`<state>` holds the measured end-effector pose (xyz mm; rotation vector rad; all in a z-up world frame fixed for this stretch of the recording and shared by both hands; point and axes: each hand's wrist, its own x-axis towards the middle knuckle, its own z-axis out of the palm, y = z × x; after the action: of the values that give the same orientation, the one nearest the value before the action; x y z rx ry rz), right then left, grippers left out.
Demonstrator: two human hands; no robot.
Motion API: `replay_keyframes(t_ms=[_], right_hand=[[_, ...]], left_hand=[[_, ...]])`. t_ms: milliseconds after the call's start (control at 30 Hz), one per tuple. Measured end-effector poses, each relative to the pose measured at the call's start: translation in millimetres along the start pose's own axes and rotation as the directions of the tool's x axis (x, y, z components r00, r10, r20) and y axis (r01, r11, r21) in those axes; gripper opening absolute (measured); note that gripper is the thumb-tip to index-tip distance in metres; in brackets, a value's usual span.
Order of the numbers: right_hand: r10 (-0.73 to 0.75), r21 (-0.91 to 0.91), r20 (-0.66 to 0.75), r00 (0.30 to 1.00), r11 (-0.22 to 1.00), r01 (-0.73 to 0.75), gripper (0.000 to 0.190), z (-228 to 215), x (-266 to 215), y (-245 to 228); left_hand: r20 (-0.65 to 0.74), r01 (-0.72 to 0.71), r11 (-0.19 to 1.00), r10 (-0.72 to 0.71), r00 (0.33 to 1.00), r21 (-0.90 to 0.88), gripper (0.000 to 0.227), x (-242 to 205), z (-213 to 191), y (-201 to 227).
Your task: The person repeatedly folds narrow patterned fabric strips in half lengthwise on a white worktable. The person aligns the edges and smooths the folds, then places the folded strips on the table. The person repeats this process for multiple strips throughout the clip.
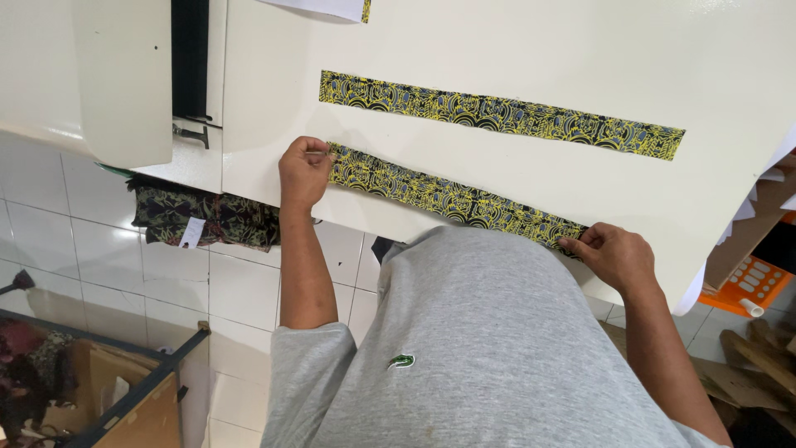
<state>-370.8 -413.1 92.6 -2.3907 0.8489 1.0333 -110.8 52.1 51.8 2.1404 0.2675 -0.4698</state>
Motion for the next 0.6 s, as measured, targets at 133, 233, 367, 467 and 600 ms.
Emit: replay_keyframes(t_ms=[133, 233, 367, 467, 600], right_hand=[[0.061, 0.458, -0.137, 0.989, 0.889, 0.008, 0.036, -4, 11, 47], [0.170, 0.662, -0.522, 0.836, 0.699, 0.271, 0.020, -22, 34, 113], [0.319, 0.566, -0.781, 0.536, 0.725, 0.393, 0.021, -39, 88, 192], [0.355, 0.560, -0.769, 0.532, 0.775, 0.293, 0.024, -33, 118, 219], [0.378, 0.596, -0.698, 0.608, 0.778, 0.200, 0.039, -28, 139, 223]], left_hand=[[-0.168, -0.320, 0.928, 0.353, 0.921, 0.192, 0.022, -2, 9, 11], [-0.142, -0.367, 0.910, 0.397, 0.907, 0.193, 0.022, -7, 23, 22], [-0.058, -0.448, 0.876, 0.464, 0.884, 0.178, 0.021, -6, 41, 45], [-0.018, -0.528, 0.828, 0.541, 0.841, 0.187, 0.020, -6, 51, 60], [0.028, -0.532, 0.832, 0.535, 0.844, 0.159, 0.021, -6, 56, 68]])
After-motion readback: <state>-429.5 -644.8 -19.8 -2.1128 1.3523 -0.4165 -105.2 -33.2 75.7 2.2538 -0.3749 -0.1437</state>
